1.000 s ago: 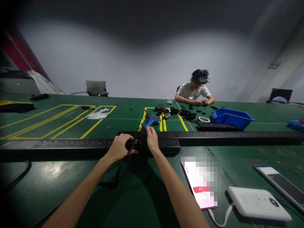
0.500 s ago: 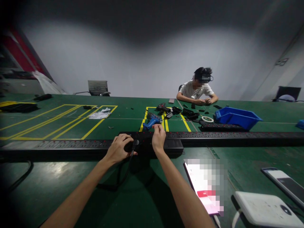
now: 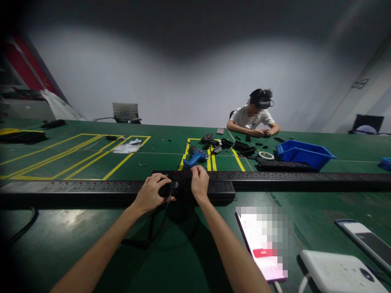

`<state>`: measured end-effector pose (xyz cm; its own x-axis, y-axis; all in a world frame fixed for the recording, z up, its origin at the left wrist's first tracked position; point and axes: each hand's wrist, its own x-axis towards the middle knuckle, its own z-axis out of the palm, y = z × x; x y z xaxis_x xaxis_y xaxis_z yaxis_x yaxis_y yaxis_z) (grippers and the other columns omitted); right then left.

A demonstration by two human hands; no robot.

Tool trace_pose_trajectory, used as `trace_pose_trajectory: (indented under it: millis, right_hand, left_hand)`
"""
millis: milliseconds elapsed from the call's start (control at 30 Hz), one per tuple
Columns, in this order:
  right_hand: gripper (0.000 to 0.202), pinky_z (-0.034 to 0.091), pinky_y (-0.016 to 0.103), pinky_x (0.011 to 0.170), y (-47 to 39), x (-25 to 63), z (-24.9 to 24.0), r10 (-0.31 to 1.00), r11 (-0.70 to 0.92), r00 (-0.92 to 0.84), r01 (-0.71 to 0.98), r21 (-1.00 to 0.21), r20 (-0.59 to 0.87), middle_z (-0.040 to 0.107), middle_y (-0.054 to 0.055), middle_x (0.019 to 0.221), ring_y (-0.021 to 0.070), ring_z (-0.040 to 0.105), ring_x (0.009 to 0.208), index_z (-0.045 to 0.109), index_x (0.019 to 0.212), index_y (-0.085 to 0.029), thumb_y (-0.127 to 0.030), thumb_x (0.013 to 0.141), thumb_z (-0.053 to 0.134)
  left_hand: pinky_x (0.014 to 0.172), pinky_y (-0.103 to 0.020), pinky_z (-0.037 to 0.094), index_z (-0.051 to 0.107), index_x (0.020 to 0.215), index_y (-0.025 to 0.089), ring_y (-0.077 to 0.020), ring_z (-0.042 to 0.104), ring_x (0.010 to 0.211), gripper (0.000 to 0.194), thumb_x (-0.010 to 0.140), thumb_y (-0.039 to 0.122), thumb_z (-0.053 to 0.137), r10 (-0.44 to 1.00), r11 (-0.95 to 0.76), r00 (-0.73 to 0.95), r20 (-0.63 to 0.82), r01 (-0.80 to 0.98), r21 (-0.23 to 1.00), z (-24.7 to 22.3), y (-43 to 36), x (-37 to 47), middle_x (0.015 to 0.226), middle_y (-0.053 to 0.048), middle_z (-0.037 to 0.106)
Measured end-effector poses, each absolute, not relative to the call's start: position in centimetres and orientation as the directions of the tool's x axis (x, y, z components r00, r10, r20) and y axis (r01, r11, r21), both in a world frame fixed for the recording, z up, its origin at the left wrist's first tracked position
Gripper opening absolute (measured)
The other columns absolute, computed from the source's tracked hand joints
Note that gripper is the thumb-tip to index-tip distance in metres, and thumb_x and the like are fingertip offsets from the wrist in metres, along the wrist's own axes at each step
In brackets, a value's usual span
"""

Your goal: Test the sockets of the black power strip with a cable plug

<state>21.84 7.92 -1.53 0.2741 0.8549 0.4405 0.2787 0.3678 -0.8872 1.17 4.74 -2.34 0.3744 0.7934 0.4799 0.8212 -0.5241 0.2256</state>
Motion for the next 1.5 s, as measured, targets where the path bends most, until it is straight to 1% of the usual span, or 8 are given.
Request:
trace_pose_trajectory:
  millis: [600,733,800,900,1033,1167,1367,1500]
  right_hand:
    - [0.029,0.039,0.028,0.071,8.7,21.9,-1.6,0.855,0.362,0.305,0.229,-0.904,0.42,0.063,0.002,0.074,0.0196,0.056,0.075,0.061,0.071,-0.019,-0.038,0.084,0.044]
    - [0.023,0.041,0.029,0.076,8.3,21.8,-1.5,0.862,0.402,0.2,0.294,-0.867,0.467,0.063,0.002,0.079,0.0197,0.057,0.08,0.061,0.078,-0.019,-0.031,0.083,0.042]
    - [0.019,0.041,0.031,0.082,7.7,21.7,-1.1,0.863,0.455,0.029,0.386,-0.802,0.504,0.064,0.002,0.088,0.0201,0.057,0.087,0.062,0.089,-0.02,-0.024,0.078,0.046]
    - [0.037,0.038,0.034,0.091,6.4,21.6,-0.3,0.808,0.583,-0.293,0.525,-0.62,0.512,0.063,0.004,0.102,0.0216,0.052,0.1,0.06,0.106,-0.021,-0.017,0.07,0.053]
    - [0.042,0.034,0.039,0.094,5.2,21.3,0.2,0.721,0.689,-0.539,0.619,-0.376,0.434,0.059,0.007,0.11,0.0246,0.047,0.105,0.059,0.111,-0.022,-0.028,0.07,0.065]
    - [0.042,0.034,0.039,0.092,5.1,20.8,0.0,0.725,0.672,-0.557,0.701,-0.239,0.405,0.06,0.008,0.107,0.0249,0.047,0.102,0.058,0.111,-0.02,-0.039,0.075,0.068]
    - [0.027,0.037,0.033,0.082,5.4,19.3,0.4,0.775,0.596,-0.559,0.802,-0.046,0.295,0.065,0.011,0.101,0.0242,0.055,0.095,0.059,0.101,-0.016,-0.028,0.078,0.065]
    - [0.025,0.04,0.031,0.073,5.3,18.7,0.8,0.812,0.542,-0.525,0.84,0.004,0.254,0.066,0.01,0.102,0.0246,0.061,0.09,0.057,0.104,-0.018,-0.026,0.081,0.061]
  left_hand:
    - [0.093,-0.044,0.037,0.065,0.105,0.027,-0.0303,0.046,0.115,0.056,0.062,0.063,0.073,0.801,-0.513,0.371,0.47,0.83,0.219,-2.1,4.8,1.2,0.112,-0.008,0.059]
    - [0.094,-0.044,0.037,0.064,0.107,0.027,-0.0306,0.045,0.117,0.056,0.063,0.06,0.074,0.801,-0.509,0.367,0.472,0.834,0.215,-2.1,4.7,1.3,0.115,-0.008,0.058]
    - [0.094,-0.044,0.037,0.064,0.107,0.027,-0.0303,0.046,0.117,0.054,0.064,0.055,0.074,0.801,-0.506,0.363,0.476,0.836,0.214,-2.2,4.7,1.4,0.115,-0.008,0.058]
    - [0.095,-0.044,0.037,0.064,0.107,0.026,-0.0305,0.046,0.116,0.049,0.065,0.05,0.074,0.805,-0.497,0.357,0.474,0.842,0.21,-2.5,4.9,1.3,0.116,-0.008,0.058]
    - [0.093,-0.044,0.038,0.064,0.107,0.026,-0.0305,0.047,0.114,0.047,0.066,0.049,0.071,0.808,-0.483,0.347,0.476,0.853,0.198,-2.7,5.0,1.2,0.114,-0.009,0.056]
    - [0.091,-0.043,0.039,0.064,0.109,0.028,-0.0296,0.048,0.109,0.046,0.065,0.042,0.071,0.814,-0.47,0.344,0.467,0.863,0.184,-2.8,5.0,1.2,0.11,-0.008,0.055]
    - [0.088,-0.043,0.039,0.063,0.107,0.029,-0.0288,0.049,0.103,0.047,0.061,0.037,0.073,0.83,-0.457,0.338,0.444,0.868,0.195,-2.8,5.0,1.3,0.103,-0.007,0.055]
    - [0.086,-0.043,0.039,0.064,0.102,0.028,-0.0275,0.049,0.097,0.041,0.063,0.036,0.072,0.837,-0.439,0.324,0.441,0.879,0.188,-2.5,4.8,1.4,0.096,-0.006,0.055]
